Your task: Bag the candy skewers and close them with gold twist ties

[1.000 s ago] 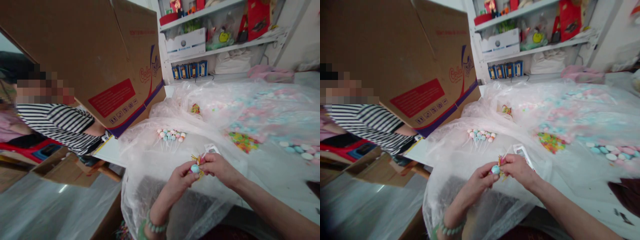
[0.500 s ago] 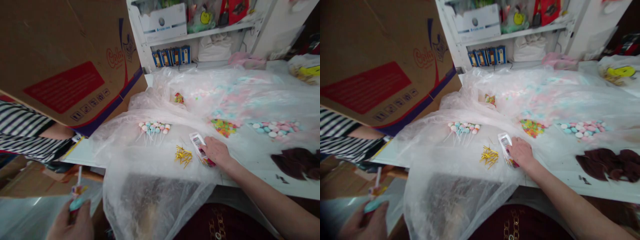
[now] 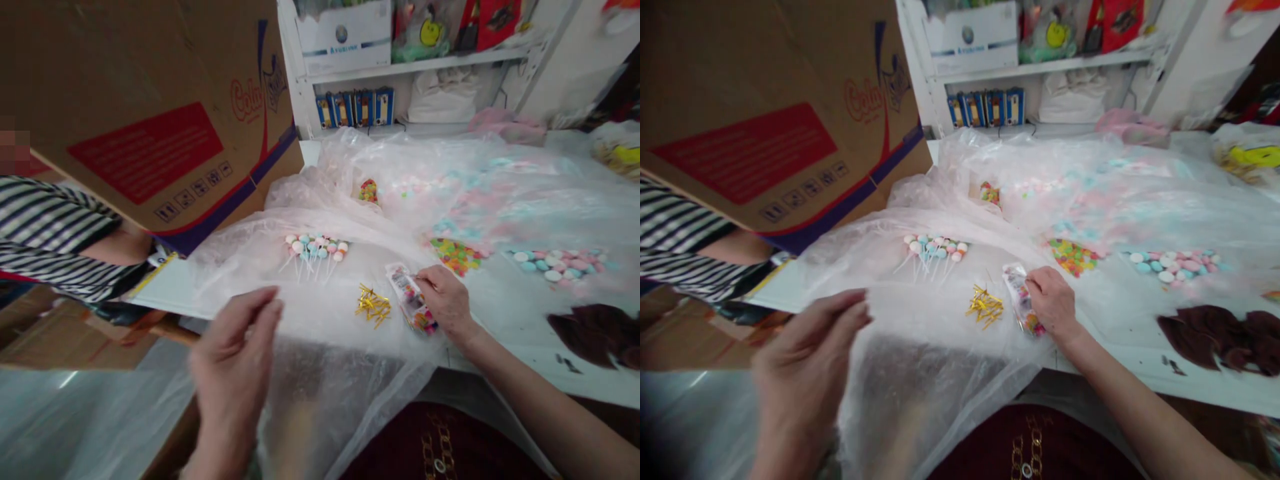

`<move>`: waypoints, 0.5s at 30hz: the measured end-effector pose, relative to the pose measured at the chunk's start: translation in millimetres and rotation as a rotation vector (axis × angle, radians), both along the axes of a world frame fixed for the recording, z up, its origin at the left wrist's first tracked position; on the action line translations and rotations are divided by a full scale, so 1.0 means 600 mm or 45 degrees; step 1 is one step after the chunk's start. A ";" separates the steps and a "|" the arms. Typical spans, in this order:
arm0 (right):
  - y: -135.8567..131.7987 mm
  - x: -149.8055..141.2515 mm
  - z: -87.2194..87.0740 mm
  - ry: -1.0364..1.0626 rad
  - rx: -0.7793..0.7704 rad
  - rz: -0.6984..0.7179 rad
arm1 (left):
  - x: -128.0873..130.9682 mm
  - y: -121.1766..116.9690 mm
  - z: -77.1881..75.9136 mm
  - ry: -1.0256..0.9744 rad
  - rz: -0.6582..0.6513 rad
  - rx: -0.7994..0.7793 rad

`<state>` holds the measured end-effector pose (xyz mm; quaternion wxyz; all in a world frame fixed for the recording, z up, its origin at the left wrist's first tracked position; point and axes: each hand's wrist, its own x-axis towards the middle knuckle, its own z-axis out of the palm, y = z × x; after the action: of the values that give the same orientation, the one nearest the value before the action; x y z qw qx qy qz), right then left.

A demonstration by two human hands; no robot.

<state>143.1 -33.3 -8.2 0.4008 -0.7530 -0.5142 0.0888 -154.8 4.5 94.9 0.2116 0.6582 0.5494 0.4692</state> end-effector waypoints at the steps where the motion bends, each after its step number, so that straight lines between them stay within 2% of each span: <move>1: 0.004 -0.014 0.009 0.228 0.077 0.020 | 0.043 0.000 -0.006 -0.151 -0.153 -0.209; 3: 0.017 -0.048 0.030 0.761 0.112 0.092 | 0.115 0.004 -0.034 -0.457 -0.372 -0.609; 5: 0.033 -0.084 0.047 1.191 0.060 0.209 | 0.159 0.011 -0.073 -0.659 -0.532 -0.925; 6: 0.042 -0.099 0.053 1.320 0.019 0.273 | 0.168 0.015 -0.091 -0.743 -0.569 -1.022; 8: 0.062 -0.124 0.056 1.405 -0.072 0.381 | 0.167 0.022 -0.119 -0.875 -0.568 -1.073; 10: 0.087 -0.139 0.051 1.263 -0.189 0.465 | 0.148 0.030 -0.135 -0.968 -0.480 -1.030; 15: 0.181 -0.170 0.029 0.077 -0.525 0.659 | 0.092 0.043 -0.142 -1.249 -0.245 -1.063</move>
<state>41.0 75.3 9.0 0.2191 -0.6596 -0.6475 0.3123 -99.5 30.1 9.5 0.7169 0.2763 0.4635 0.4414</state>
